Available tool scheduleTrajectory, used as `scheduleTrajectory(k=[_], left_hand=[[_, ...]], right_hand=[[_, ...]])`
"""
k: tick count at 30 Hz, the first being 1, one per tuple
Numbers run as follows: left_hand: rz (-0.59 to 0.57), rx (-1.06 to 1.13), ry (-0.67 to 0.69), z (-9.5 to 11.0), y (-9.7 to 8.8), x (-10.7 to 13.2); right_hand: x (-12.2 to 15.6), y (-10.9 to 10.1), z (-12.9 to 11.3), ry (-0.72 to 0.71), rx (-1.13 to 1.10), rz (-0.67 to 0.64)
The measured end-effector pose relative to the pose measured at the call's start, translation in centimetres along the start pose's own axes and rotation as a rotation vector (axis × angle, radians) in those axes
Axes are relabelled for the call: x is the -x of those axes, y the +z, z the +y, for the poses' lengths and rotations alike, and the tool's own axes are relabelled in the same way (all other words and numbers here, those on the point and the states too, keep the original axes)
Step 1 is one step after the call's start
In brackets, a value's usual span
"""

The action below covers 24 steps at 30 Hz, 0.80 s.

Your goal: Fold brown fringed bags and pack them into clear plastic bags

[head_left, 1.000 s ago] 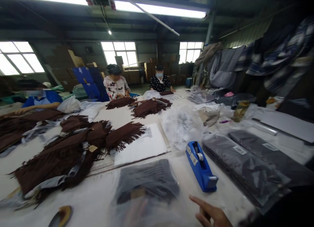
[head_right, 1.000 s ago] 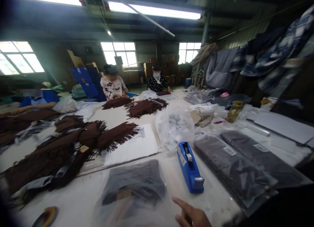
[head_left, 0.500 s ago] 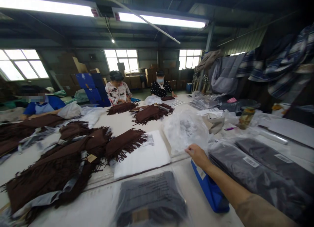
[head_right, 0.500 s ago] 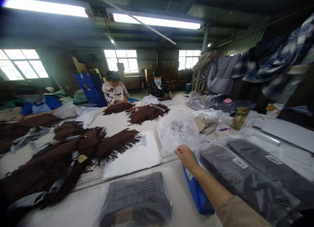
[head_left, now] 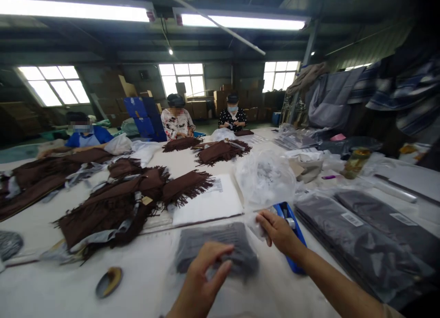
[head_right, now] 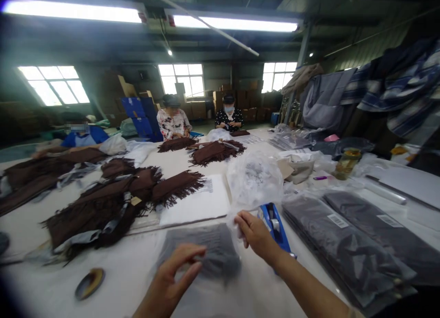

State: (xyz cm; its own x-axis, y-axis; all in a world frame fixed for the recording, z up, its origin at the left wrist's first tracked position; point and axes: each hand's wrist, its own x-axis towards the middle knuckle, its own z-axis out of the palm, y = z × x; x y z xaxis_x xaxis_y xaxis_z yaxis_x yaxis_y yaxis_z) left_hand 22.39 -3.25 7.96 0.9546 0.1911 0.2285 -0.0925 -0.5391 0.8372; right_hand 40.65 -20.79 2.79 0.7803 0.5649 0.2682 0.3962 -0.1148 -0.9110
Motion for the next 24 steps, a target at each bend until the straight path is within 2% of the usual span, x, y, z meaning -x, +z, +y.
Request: scheduleTrajectory(k=[1,3,6,8,10,12,15,18,21,24], left_hand=[[-0.08,-0.023,0.065,0.0,0.3,-1.0],[-0.149,-0.002,0.089,-0.5,1.2,-2.6],[-0.236,0.171,-0.058,-2.2,3.2,-3.0],[-0.199,0.345,-0.227,-3.4,4.3,-2.0],[-0.086,0.489,-0.356,-4.5,5.0,-0.6],[0.021,0.529,-0.417,-5.1,5.2,0.6],[0.085,0.357,-0.434,-5.4,5.1,1.5],[0.069,0.199,-0.387,-5.1,4.9,1.8],[0.051,0.284,-0.393,-5.2,4.7,1.7],[0.123,0.358,-0.421,-5.6,4.4,1.4]], right_hand=[[1.0,1.0,-0.9,0.028,-0.062,-0.051],[2.7,2.3,-2.3,0.072,-0.167,-0.135],[3.8,2.4,-3.1,0.117,-0.294,-0.203],[4.1,2.0,-2.6,0.13,-0.442,-0.144],[4.5,2.2,-1.7,0.138,-0.616,-0.052],[5.3,3.2,-0.6,0.176,-0.706,-0.073],[6.6,5.4,0.2,0.25,-0.563,-0.187],[7.0,6.9,0.2,0.277,-0.414,-0.09],[6.4,7.1,0.3,0.302,-0.454,-0.034],[5.8,6.9,0.8,0.32,-0.488,-0.002]])
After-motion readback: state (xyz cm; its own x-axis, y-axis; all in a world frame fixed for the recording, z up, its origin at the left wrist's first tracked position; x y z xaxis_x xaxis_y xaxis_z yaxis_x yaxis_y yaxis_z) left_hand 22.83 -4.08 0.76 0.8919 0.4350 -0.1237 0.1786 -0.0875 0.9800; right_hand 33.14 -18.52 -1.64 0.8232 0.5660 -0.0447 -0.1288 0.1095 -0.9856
